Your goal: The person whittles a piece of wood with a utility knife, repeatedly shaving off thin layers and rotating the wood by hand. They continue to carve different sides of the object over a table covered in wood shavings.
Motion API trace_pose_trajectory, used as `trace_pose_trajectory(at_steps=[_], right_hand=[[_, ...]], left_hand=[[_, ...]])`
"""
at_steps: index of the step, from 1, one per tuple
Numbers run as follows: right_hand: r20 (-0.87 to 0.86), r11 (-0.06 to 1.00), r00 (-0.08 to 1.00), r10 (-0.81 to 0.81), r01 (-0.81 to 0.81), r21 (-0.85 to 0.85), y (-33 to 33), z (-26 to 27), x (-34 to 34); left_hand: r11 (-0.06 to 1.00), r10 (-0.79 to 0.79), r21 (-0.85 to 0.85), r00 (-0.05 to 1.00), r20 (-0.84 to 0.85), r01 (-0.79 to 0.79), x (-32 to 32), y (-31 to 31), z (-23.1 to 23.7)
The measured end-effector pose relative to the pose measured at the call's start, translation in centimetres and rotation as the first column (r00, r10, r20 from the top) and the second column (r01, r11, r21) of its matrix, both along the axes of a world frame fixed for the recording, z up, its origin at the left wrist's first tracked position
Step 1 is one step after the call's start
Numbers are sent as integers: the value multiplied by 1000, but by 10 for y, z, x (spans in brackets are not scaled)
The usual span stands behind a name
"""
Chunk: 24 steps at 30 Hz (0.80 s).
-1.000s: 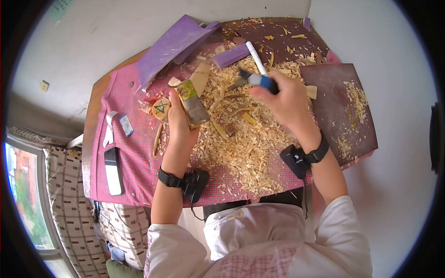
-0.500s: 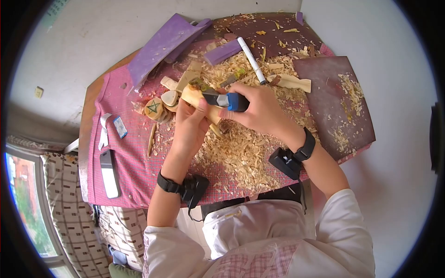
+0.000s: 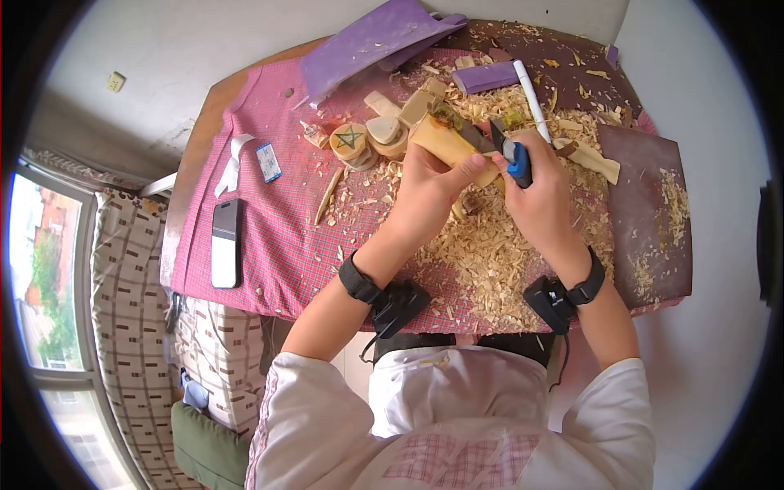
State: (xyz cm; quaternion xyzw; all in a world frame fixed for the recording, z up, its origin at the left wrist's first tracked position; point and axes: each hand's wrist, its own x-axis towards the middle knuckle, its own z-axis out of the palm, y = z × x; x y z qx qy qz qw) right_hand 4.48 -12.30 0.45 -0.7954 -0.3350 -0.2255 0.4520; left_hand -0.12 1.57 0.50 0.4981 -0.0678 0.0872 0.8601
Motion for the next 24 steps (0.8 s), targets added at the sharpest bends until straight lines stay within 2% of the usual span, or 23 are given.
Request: trace_pose_trajectory(at_steps=[5,8,13,19,21,22,23,24], right_hand=[[58,998,998,-37,40,-39,3,1,0],[103,997,992,77,-79,16,2,3,2],[93,996,993,73,-77,46,1,-1,8],[34,998,999,-6,8,-68,-5,3,11],[-50,995,995,91,-93,-45,-5,2,12],[-70,994,993,91,-95,-50,-6,4,11],[-39,994,994,104,-105,-29,-6,3,13],[-94,990,986,136,-140,-34,-8,8,13]], left_hand=[[999,7,52,1000,14,-8,0,4,0],[997,-50,-68,997,-53,46,-1,1,1],[995,-37,-99,986,-160,22,-2,-2,-1],[995,-92,-47,974,-208,83,-4,3,5],[997,-76,-16,976,-205,74,-1,5,1],[996,-86,-10,971,-222,85,0,7,1],[993,-115,-45,969,-220,107,-1,8,1],[987,-149,-95,967,-205,132,0,9,1]])
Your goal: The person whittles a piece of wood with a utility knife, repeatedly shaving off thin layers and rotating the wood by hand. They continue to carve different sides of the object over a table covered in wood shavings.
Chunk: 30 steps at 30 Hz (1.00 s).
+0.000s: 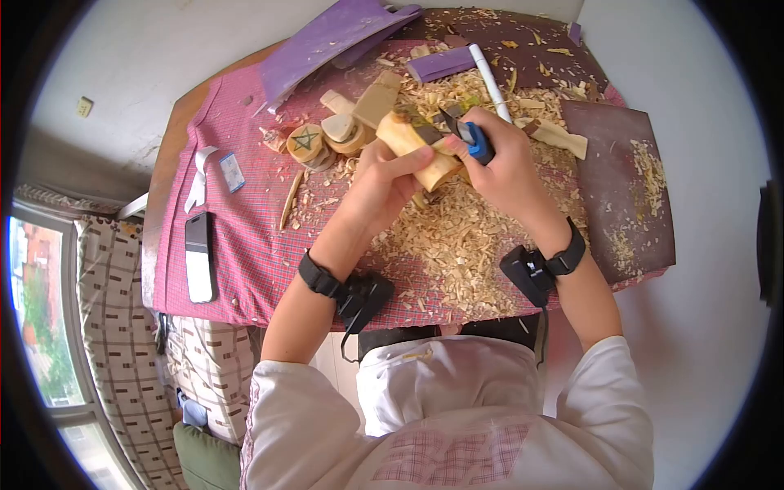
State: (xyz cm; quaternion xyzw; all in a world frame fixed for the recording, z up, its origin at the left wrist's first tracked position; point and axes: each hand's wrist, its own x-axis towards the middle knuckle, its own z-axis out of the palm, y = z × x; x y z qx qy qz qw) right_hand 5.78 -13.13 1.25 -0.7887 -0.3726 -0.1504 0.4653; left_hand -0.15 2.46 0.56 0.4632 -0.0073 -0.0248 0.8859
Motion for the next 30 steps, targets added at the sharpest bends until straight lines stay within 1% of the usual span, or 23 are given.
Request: trace_pose_trajectory(at_steps=[1,2,3,4,5,7,8,9,10,11,12,13,15,16,18,19,21,22,24,28,30], right_hand=[[-54,999,998,35,-36,-7,-2,5,1],[-48,1000,999,26,-27,-9,-3,9,0],[-194,988,979,61,-32,152,-4,11,-1],[-327,950,937,120,-13,311,-6,13,-2],[-322,950,940,112,-6,313,-9,13,1],[-302,991,953,-28,65,114,-15,12,7],[-283,997,959,-31,49,54,-16,14,6],[-282,997,959,-32,50,57,-17,14,6],[-180,995,982,-51,34,-96,-19,15,5],[-74,968,996,-54,34,-248,-20,15,4],[-57,959,997,-60,41,-281,-21,15,3],[-56,959,997,-61,43,-281,-21,14,4],[-51,919,999,-2,-18,-395,-22,13,6],[-50,919,999,-1,-19,-395,-21,14,5],[35,897,999,12,5,-442,-20,16,3],[35,897,999,11,6,-442,-19,16,3],[92,888,996,0,43,-458,-18,16,2],[93,887,996,-2,44,-459,-18,16,2],[116,890,993,-11,63,-451,-18,14,3],[130,892,992,-10,67,-447,-16,10,3],[224,904,974,30,69,-422,-13,3,2]], left_hand=[[999,-21,-49,1000,9,22,0,1,0],[997,-25,-66,999,20,26,1,3,-2],[997,-35,-64,999,25,37,1,3,-1],[992,-31,-117,998,63,38,2,2,1],[985,-23,-170,995,100,40,3,2,3],[986,-21,-162,991,131,42,5,7,-1],[984,-28,-171,989,146,53,4,8,-1],[982,-34,-180,986,160,63,4,9,-1],[982,-36,-177,986,162,64,3,9,0],[981,13,-192,989,146,15,2,9,0],[977,62,-208,990,128,-34,3,8,1],[978,60,-208,990,129,-32,3,8,1],[980,129,-171,980,152,-102,4,9,0],[980,130,-171,980,152,-103,5,9,0],[977,182,-145,967,177,-158,6,10,-1],[977,181,-145,968,176,-157,6,9,-1],[984,178,-44,961,210,-173,6,9,-2],[984,177,-45,962,210,-171,4,8,0],[989,138,19,972,189,-144,1,6,4],[987,159,-16,972,174,-159,2,6,-6],[984,148,-114,984,103,-137,2,8,-11]])
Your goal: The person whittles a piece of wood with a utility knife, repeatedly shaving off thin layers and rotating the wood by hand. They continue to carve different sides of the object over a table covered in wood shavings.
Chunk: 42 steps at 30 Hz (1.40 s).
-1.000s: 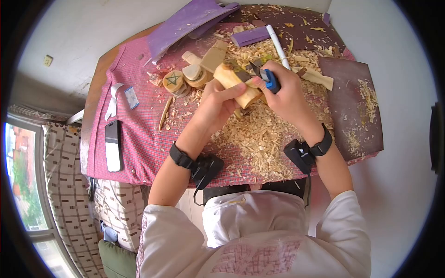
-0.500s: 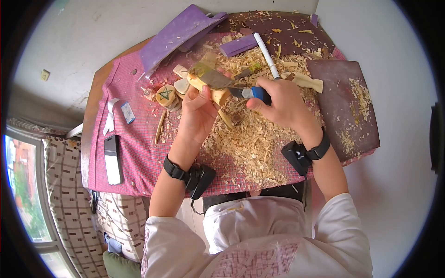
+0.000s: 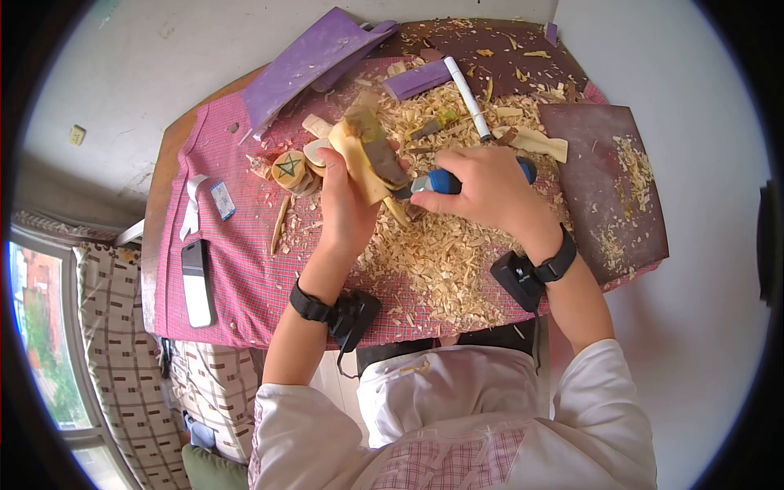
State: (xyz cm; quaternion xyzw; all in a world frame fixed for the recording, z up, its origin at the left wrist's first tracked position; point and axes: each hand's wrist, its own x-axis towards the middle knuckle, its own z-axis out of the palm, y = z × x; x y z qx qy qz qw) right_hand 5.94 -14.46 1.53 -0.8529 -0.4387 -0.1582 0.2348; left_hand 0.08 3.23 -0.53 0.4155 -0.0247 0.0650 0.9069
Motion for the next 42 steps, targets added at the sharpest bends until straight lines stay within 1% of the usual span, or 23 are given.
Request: trace_pose_trajectory(at_steps=[1,3,4,6,9,13,15,19,21,24,25,27,28,30,34,36,37,39,40,41,42], right_hand=[[0,1000,1000,2,-2,0,2,0,-2],[-38,997,997,68,-67,35,6,-2,-6],[-39,997,997,68,-67,35,8,-3,-6],[29,998,999,42,-43,47,9,-8,-6],[35,1000,999,12,-13,15,8,-6,-8],[76,999,997,1,-4,43,8,-8,-9],[117,998,993,10,-18,68,7,-8,-7],[90,999,996,3,-8,53,7,-7,-6],[128,998,992,-6,-3,68,7,-8,-4],[163,996,986,-35,21,85,8,-8,-3],[163,996,986,-35,22,84,8,-8,-4],[169,994,984,-53,36,103,8,-8,-4],[171,994,984,-53,36,98,8,-8,-4],[178,988,983,-45,17,155,10,-9,-2],[165,990,985,-46,23,142,11,-10,-1],[113,992,993,-25,10,129,10,-5,-2],[114,992,993,-23,9,129,10,-6,-2],[125,992,992,-9,-7,125,14,-10,0],[127,992,992,-3,-14,126,15,-12,-1],[65,988,998,-7,-3,151,15,-13,-1],[3,985,1000,-12,12,175,15,-13,-1]], left_hand=[[1000,2,0,1000,0,-2,0,0,-1],[979,142,156,987,-80,-128,-2,-3,-3],[979,142,156,987,-81,-128,-1,-5,-2],[951,282,175,947,-154,-255,1,-9,3],[947,290,188,943,-160,-260,3,-6,0],[952,261,199,956,-137,-231,2,-6,0],[972,193,171,966,-171,-164,1,-7,4],[973,188,160,972,-144,-165,2,-7,5],[968,152,224,976,-154,-116,2,-4,3],[972,107,223,983,-147,-72,2,-3,7],[972,106,222,983,-148,-72,2,-2,7],[986,63,161,991,-115,-44,2,-2,6],[987,62,156,992,-114,-44,2,-3,8],[989,87,130,990,-113,-72,1,-5,11],[987,59,154,993,-106,-42,5,1,9],[989,26,148,993,-116,-9,5,2,13],[989,28,147,993,-115,-11,5,1,16],[984,81,174,961,-263,-35,5,-1,20],[984,88,175,961,-261,-42,4,7,16],[987,-147,36,975,-167,155,2,19,8],[929,-365,-79,930,-41,361,1,24,8]])
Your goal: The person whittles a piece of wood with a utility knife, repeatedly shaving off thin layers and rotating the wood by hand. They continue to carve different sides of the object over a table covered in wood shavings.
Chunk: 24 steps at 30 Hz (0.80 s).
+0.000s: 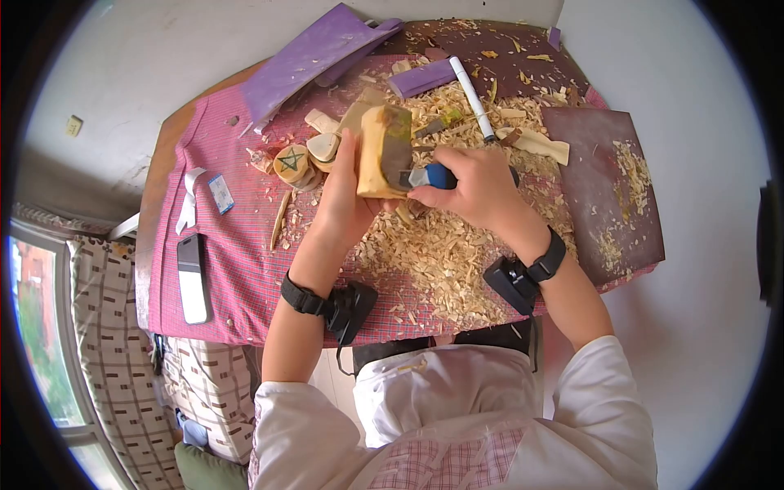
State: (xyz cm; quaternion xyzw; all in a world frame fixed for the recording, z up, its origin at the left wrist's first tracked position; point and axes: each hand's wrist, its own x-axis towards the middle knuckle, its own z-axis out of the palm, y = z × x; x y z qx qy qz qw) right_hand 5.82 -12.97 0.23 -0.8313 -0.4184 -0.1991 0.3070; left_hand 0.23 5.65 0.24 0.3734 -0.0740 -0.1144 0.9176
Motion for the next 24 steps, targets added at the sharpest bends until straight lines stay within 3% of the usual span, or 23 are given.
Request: trace_pose_trajectory(at_steps=[4,6,7,9,10,12,13,15,16,18,21,24], right_hand=[[-121,999,993,15,-20,-41,-7,11,-1],[-147,989,989,28,-49,-140,-8,13,-1],[-147,989,989,28,-49,-139,-8,12,0],[-111,992,993,50,-62,-111,-8,8,2],[-111,992,993,49,-62,-110,-9,5,4],[-63,976,998,10,-23,-215,-11,0,9],[-62,977,998,8,-21,-214,-11,0,8],[-14,984,1000,-11,8,-180,-9,-1,7],[-14,984,1000,-11,8,-179,-9,-1,7],[41,985,995,91,-84,-152,-9,-1,8],[2,977,984,179,-177,-121,-10,1,3],[40,972,977,211,-206,-112,-7,5,-1]], left_hand=[[982,123,159,985,-122,-103,-2,-18,7],[937,340,185,892,-298,-295,-3,-31,22],[937,340,187,893,-296,-295,-2,-29,17],[893,319,361,944,-86,-269,-1,-23,3],[893,319,362,944,-86,-268,-2,-21,2],[856,282,459,959,-28,-239,-3,-20,3],[856,281,459,959,-26,-238,-3,-15,1],[958,15,287,1000,3,-15,-2,-6,0],[958,14,288,1000,3,-15,-1,-11,2],[819,490,395,866,-105,-416,2,-28,6],[872,461,283,864,-204,-399,2,-25,8],[922,335,250,932,-137,-295,-1,-20,7]])
